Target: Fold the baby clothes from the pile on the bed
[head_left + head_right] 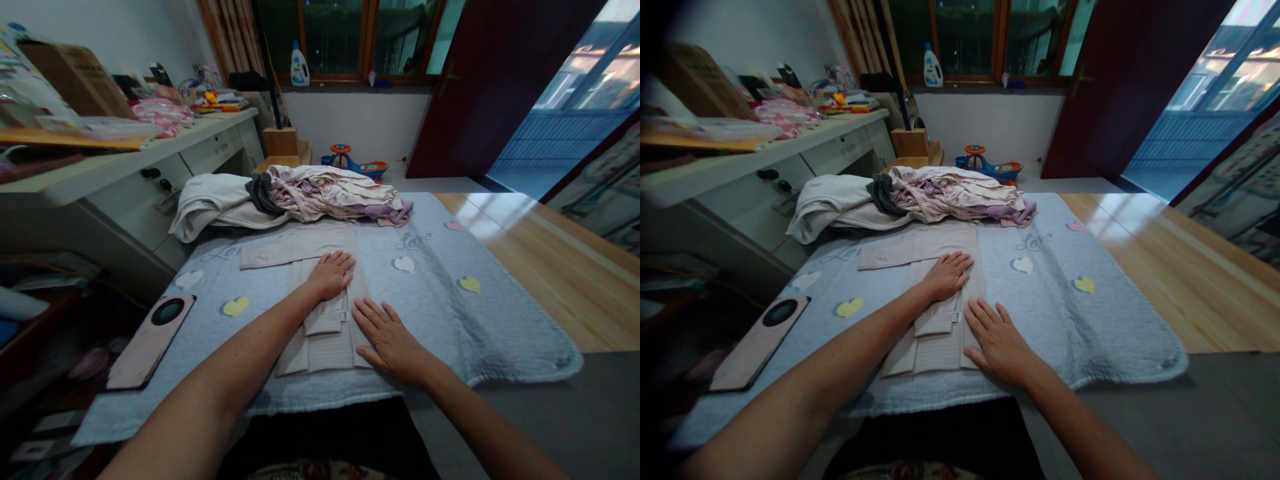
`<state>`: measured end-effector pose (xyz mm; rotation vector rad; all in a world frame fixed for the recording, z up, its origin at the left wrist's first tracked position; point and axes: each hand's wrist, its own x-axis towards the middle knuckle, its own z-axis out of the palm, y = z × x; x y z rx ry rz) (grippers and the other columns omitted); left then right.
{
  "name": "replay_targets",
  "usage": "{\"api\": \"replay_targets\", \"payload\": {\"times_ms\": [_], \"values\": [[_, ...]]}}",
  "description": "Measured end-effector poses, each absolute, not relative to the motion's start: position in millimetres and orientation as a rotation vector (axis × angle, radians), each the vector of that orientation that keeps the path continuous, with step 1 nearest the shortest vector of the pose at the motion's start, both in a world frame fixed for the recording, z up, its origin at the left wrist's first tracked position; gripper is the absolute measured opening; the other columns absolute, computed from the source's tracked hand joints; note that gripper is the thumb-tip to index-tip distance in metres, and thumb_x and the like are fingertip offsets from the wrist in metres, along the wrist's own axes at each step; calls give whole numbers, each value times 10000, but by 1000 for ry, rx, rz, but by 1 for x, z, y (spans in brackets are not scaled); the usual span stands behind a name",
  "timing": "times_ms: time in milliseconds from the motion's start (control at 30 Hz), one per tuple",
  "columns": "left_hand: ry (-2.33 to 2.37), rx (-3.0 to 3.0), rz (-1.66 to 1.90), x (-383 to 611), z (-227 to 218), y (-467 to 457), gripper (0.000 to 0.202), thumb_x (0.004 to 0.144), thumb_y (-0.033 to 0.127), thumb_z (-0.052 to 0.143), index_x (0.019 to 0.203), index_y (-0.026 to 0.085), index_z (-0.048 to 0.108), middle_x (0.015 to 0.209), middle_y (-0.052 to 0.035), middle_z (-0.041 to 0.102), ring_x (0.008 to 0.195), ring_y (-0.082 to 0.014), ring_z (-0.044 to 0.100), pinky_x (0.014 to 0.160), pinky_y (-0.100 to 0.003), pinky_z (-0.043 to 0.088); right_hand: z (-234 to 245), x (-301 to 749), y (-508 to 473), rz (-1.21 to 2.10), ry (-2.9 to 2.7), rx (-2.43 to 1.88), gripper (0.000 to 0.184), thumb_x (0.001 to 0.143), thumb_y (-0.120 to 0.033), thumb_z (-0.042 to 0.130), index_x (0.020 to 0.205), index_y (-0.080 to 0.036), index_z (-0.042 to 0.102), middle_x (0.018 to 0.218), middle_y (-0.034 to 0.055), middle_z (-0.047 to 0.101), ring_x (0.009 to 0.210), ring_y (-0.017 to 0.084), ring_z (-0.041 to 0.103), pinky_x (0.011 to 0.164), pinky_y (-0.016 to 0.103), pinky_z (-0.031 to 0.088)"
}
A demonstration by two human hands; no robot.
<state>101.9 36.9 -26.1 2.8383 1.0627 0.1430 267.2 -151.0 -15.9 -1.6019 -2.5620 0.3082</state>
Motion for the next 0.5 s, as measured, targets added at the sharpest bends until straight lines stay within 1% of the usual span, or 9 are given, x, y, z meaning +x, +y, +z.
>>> {"api": "replay_targets", "payload": {"times_ms": [167, 267, 333, 400, 500], "values": [[1068, 2846, 134, 103, -26, 37, 522, 1022, 411, 326, 1504, 230, 410, 1614, -52, 353, 1511, -241, 229, 1221, -482, 179, -12, 266, -157, 350, -2579, -1598, 543, 984, -361, 470, 1516, -273, 411, 1648, 84, 246, 1518, 304, 193, 1195, 589, 192], [1071, 2851, 124, 103, -24, 34, 513, 1023, 396, 333, 1494, 215, 424, 1609, -66, 360, 1508, -249, 239, 1217, -490, 190, -5, 267, -157, 406, -2578, -1597, 502, 976, -344, 489, 1476, -311, 464, 1639, 78, 281, 1510, 316, 213, 1184, 592, 213], [1089, 2849, 124, 102, -22, 31, 503, 1022, 384, 343, 1482, 203, 438, 1614, -85, 346, 1505, -256, 248, 1210, -490, 207, 0, 268, -156, 438, -2570, -1579, 467, 966, -337, 508, 1432, -320, 515, 1614, 78, 337, 1490, 321, 262, 1172, 580, 247], [1098, 2836, 124, 100, -21, 27, 500, 1021, 382, 354, 1477, 197, 440, 1622, -103, 323, 1506, -261, 248, 1206, -489, 217, 5, 269, -156, 440, -2553, -1525, 408, 954, -320, 528, 1357, -308, 586, 1560, 83, 418, 1458, 313, 323, 1162, 540, 288], [1076, 2790, 91, 97, -20, 21, 533, 1019, 427, 362, 1499, 199, 405, 1631, -109, 300, 1517, -266, 218, 1208, -499, 211, 14, 269, -155, 429, -2508, -1430, 283, 931, -298, 567, 1190, -274, 679, 1395, 93, 556, 1346, 278, 457, 1119, 454, 365]]}}
